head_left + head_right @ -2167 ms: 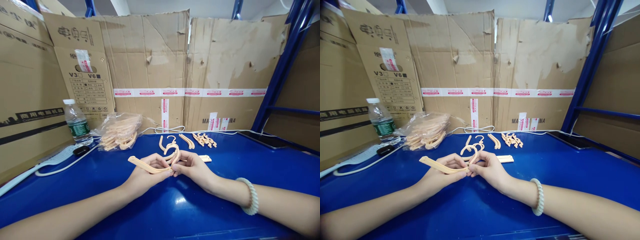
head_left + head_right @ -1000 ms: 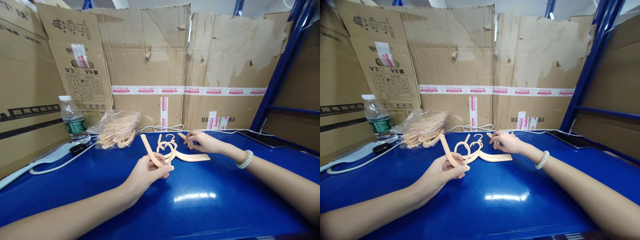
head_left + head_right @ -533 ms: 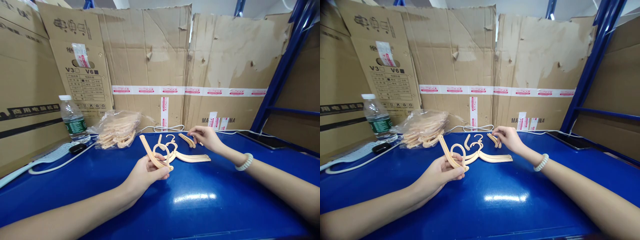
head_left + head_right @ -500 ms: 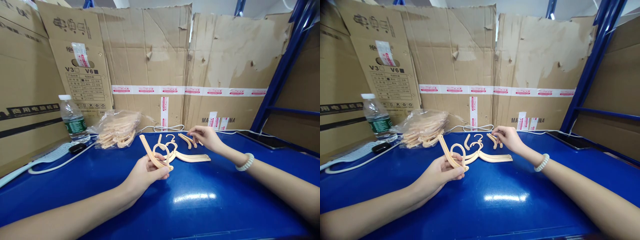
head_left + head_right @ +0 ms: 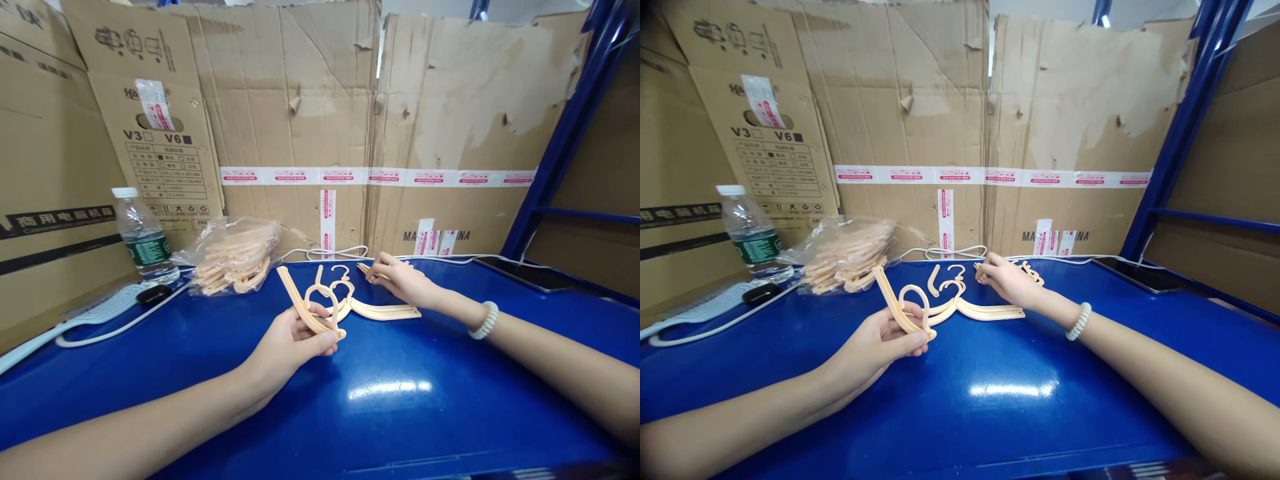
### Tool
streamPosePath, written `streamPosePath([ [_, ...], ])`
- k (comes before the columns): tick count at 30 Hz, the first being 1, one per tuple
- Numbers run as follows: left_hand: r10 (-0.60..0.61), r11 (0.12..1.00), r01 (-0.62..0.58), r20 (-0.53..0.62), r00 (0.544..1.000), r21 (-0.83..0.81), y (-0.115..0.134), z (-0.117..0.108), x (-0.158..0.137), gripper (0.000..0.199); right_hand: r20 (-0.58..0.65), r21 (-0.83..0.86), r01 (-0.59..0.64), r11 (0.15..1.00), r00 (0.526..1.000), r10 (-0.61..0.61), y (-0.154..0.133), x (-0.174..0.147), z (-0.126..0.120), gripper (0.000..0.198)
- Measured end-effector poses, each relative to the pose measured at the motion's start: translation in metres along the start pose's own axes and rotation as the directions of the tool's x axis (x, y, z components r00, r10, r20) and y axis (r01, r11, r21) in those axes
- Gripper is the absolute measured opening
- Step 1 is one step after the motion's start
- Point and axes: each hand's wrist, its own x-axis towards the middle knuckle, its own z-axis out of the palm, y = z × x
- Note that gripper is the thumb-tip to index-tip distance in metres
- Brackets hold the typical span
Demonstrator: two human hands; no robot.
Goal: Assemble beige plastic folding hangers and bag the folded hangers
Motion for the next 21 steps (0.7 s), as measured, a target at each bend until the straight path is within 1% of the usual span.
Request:
streamPosePath([
  [2, 0.011, 1.0, -0.011, 0.007, 1.0, 0.003, 0.0, 0.0, 0.0, 0.043, -0.147, 0.094, -0.09, 0.991, 0.984, 0.103, -0.009, 0.001, -0.005, 0.02],
  [3, 0.016, 1.0, -0.016, 0.011, 1.0, 0.005, 0.0, 0.0, 0.0, 0.043, -0.21, 0.182, -0.139, 0.974, 0.962, 0.176, -0.016, 0.002, -0.009, 0.019],
  [4, 0.019, 1.0, -0.019, 0.012, 1.0, 0.005, 0.0, 0.0, 0.001, 0.043, -0.247, 0.285, -0.184, 0.941, 0.934, 0.257, -0.023, 0.002, -0.013, 0.02],
  [6, 0.026, 1.0, -0.026, 0.018, 1.0, 0.004, 0.0, -0.001, 0.001, 0.042, -0.24, 0.493, -0.241, 0.836, 0.886, 0.397, -0.039, 0.002, -0.021, 0.023],
  [8, 0.029, 1.0, -0.03, 0.027, 0.999, 0.005, 0.0, -0.001, 0.001, 0.041, -0.178, 0.668, -0.258, 0.698, 0.855, 0.486, -0.057, 0.0, -0.029, 0.024],
  [9, 0.034, 0.999, -0.034, 0.031, 0.999, 0.006, -0.001, -0.002, 0.001, 0.04, -0.133, 0.748, -0.26, 0.611, 0.843, 0.521, -0.066, -0.001, -0.032, 0.024],
  [11, 0.042, 0.999, -0.043, 0.035, 0.998, 0.01, -0.002, -0.002, 0.001, 0.039, -0.01, 0.879, -0.268, 0.395, 0.817, 0.577, -0.082, -0.004, -0.036, 0.025],
  [13, 0.05, 0.999, -0.05, 0.034, 0.998, 0.012, -0.003, -0.003, 0.001, 0.037, 0.121, 0.943, -0.281, 0.175, 0.784, 0.609, -0.094, -0.007, -0.037, 0.023],
  [14, 0.051, 0.999, -0.052, 0.035, 0.998, 0.013, -0.003, -0.003, 0.001, 0.037, 0.174, 0.955, -0.285, 0.087, 0.772, 0.611, -0.098, -0.008, -0.035, 0.021],
  [15, 0.051, 0.999, -0.051, 0.037, 0.998, 0.013, -0.003, -0.004, 0.001, 0.036, 0.216, 0.959, -0.284, 0.018, 0.767, 0.605, -0.101, -0.01, -0.033, 0.019],
  [16, 0.05, 0.999, -0.05, 0.039, 0.998, 0.011, -0.004, -0.004, 0.001, 0.036, 0.242, 0.96, -0.279, -0.031, 0.768, 0.593, -0.104, -0.011, -0.029, 0.018],
  [18, 0.05, 0.999, -0.051, 0.044, 0.998, 0.009, -0.004, -0.004, 0.001, 0.036, 0.276, 0.958, -0.27, -0.095, 0.786, 0.553, -0.106, -0.013, -0.022, 0.02],
  [19, 0.054, 0.998, -0.054, 0.046, 0.997, 0.01, -0.004, -0.004, 0.001, 0.036, 0.288, 0.956, -0.268, -0.117, 0.793, 0.537, -0.106, -0.014, -0.018, 0.022],
  [21, 0.06, 0.998, -0.061, 0.049, 0.997, 0.015, -0.004, -0.004, 0.0, 0.035, 0.305, 0.952, -0.268, -0.148, 0.792, 0.529, -0.107, -0.016, -0.012, 0.028],
])
